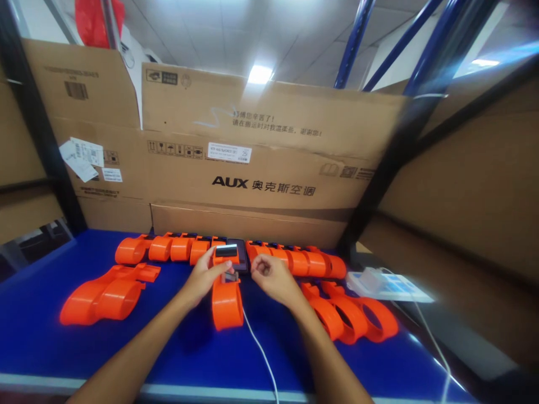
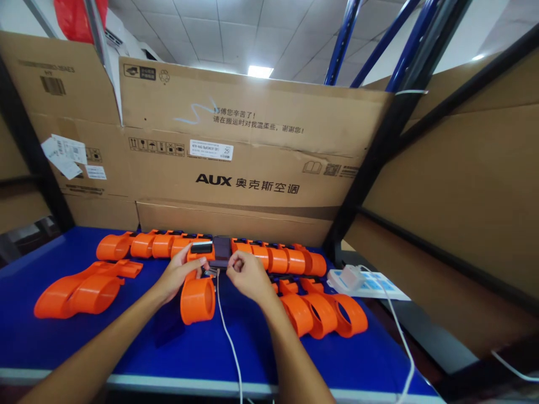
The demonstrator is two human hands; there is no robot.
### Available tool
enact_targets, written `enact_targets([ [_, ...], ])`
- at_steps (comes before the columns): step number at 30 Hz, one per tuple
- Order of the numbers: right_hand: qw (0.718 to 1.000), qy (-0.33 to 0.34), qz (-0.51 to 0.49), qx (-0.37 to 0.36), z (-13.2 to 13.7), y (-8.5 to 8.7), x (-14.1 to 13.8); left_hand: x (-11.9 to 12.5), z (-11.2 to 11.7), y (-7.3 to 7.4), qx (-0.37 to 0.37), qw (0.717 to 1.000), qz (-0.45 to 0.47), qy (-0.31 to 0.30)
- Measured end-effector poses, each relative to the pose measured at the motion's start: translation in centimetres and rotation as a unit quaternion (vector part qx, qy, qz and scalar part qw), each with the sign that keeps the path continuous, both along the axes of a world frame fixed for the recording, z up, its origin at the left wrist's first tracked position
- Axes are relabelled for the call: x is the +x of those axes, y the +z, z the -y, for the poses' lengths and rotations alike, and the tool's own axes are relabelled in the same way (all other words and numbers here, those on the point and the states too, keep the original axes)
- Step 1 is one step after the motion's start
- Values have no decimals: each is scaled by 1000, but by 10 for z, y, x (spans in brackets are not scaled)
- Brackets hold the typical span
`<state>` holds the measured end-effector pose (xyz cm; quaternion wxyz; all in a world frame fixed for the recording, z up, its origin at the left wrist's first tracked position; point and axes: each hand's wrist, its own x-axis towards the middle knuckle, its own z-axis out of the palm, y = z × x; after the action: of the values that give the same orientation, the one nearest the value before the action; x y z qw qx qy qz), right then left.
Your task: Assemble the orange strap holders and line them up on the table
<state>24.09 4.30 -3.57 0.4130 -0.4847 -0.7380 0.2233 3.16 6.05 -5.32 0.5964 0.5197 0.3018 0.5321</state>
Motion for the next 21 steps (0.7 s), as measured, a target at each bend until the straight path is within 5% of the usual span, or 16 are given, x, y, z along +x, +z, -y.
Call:
enact_targets([
  [5,963,132,170,-165,16,2,15,-2,-1,0,-15,999,41,-1],
  [16,965,114,219,-91,17,-2,8,-2,0,1,-18,1000,18,-8],
  [21,987,94,127,-36,13,2,5,-1,0,2,-2,1000,9,-1],
])
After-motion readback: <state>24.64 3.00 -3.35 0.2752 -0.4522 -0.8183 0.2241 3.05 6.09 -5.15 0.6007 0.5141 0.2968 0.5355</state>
